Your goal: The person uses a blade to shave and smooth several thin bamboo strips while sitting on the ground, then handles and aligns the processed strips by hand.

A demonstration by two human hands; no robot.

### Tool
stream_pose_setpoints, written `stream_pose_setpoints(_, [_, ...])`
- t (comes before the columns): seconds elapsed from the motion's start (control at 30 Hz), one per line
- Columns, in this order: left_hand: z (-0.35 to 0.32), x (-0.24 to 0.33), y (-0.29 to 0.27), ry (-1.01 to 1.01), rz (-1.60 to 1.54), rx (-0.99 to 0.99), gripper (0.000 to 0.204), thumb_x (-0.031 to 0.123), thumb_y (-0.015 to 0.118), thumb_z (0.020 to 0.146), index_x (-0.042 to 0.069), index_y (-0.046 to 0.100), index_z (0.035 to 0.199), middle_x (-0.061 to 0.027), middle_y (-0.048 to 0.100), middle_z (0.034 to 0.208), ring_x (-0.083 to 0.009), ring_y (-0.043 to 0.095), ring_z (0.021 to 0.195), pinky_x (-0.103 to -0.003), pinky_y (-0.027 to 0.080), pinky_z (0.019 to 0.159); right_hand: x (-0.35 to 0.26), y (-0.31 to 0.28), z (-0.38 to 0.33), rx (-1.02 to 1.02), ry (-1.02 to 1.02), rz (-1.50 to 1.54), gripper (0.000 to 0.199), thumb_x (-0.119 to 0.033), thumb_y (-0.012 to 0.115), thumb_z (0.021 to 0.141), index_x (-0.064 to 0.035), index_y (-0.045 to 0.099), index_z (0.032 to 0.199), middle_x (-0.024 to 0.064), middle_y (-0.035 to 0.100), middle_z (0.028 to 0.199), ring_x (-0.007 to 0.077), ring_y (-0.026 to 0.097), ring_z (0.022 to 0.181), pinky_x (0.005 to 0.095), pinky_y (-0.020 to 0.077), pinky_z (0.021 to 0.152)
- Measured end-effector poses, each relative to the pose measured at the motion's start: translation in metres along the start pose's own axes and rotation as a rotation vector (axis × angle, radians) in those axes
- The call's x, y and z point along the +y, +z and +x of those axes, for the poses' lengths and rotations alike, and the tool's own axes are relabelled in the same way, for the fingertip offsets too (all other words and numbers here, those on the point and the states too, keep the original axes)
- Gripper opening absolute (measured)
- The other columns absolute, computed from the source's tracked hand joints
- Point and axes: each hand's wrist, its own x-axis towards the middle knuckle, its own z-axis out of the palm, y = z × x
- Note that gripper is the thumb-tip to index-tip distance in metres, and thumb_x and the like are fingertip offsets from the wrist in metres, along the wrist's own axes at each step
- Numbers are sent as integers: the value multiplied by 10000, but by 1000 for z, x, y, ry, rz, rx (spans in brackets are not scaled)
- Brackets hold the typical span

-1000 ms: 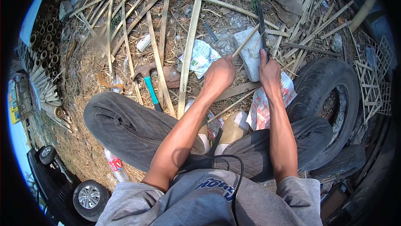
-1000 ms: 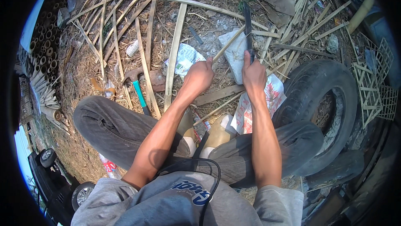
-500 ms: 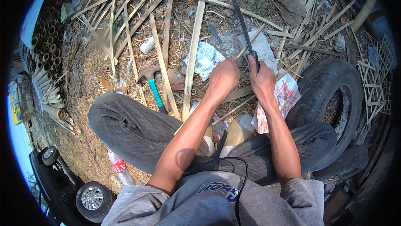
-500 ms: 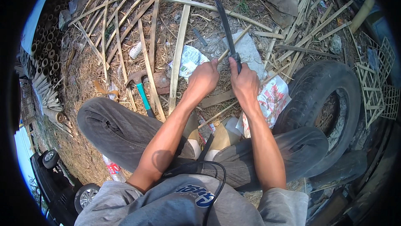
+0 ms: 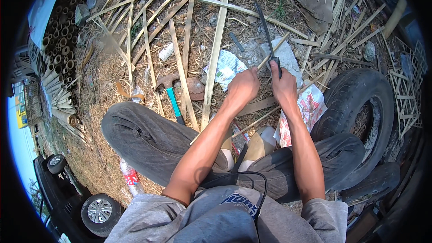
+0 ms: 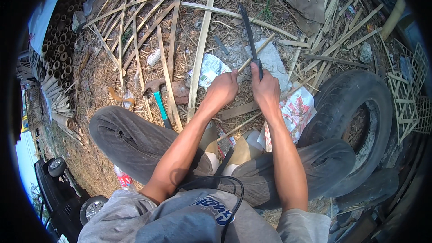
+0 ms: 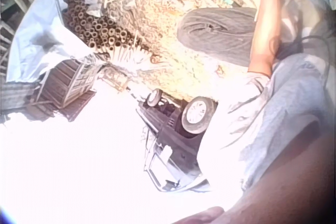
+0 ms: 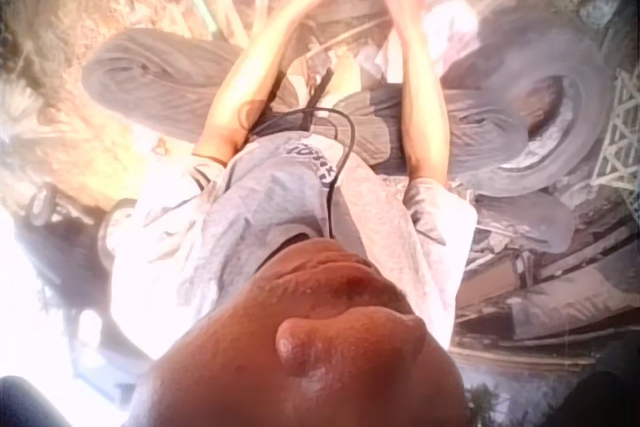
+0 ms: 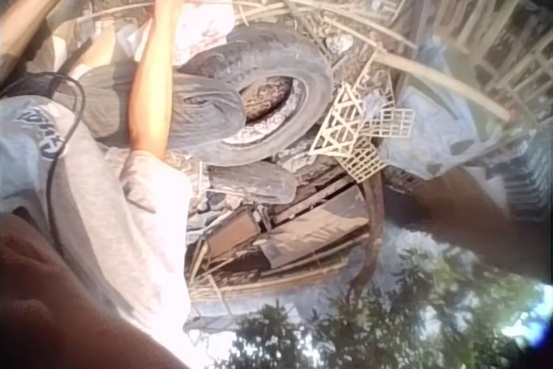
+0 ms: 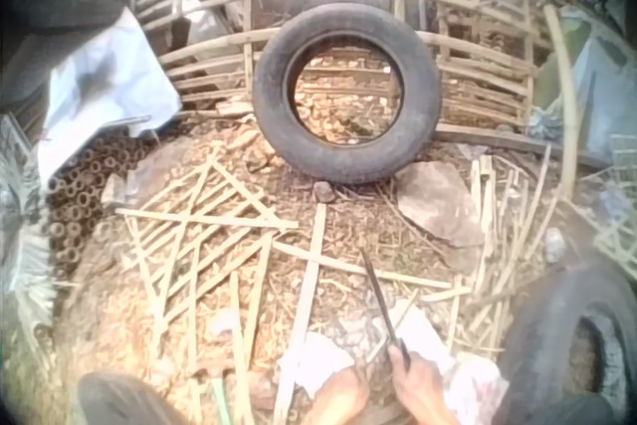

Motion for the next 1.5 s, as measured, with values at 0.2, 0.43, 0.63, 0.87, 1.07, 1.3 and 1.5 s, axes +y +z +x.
stream_pose_setpoints(0.2, [-5,3,-5,1,-22,-17,588,330,311,1059,-111,680,939,-365,661,903,-528,645,930,-571,484,903,-3,-2,-3,-44,-1,-30,636,-559,459,1004,39,667,943,314,653,758,523,639,834,545,486,736])
stream_pose_setpoints(0.43, [-2,-1,-7,26,-25,-8,586,330,314,1056,-115,679,942,-365,661,899,-523,651,919,-573,488,889,-12,3,-1,-69,45,-66,664,-582,452,990,49,657,988,335,668,819,519,649,901,542,494,799])
stream_pose_setpoints(0.63, [-3,39,-19,112,-22,46,577,326,321,1049,-115,680,948,-367,659,893,-521,656,902,-573,489,884,-24,-21,16,-1,116,119,656,-532,496,981,88,702,923,309,677,786,464,684,836,499,504,793])
stream_pose_setpoints(0.87, [-5,57,-79,260,-49,146,544,339,364,1031,-96,679,946,-360,657,935,-515,650,921,-562,495,883,-96,-66,24,55,17,158,666,-525,499,987,86,683,796,319,648,742,478,667,804,497,492,770])
stream_pose_setpoints(1.07, [-16,120,-173,498,281,73,445,297,422,1022,-50,699,1007,-317,675,882,-478,671,871,-545,521,810,-147,-147,33,-8,-72,-81,699,-557,489,983,92,683,810,288,675,763,437,691,814,484,505,779])
stream_pose_setpoints(1.3, [16,74,-229,616,595,-116,410,291,423,1032,-8,695,1100,-257,696,873,-460,679,848,-532,537,797,-144,-128,28,-253,-269,-290,659,-543,508,986,86,652,851,268,643,750,386,657,764,478,481,748])
stream_pose_setpoints(1.5, [-5,-27,-127,543,322,-26,476,353,447,1030,-39,699,934,-293,665,802,-469,668,808,-559,516,739,-30,-1,-5,25,-311,-37,542,-443,533,1021,34,589,768,69,520,577,153,491,545,357,404,525])
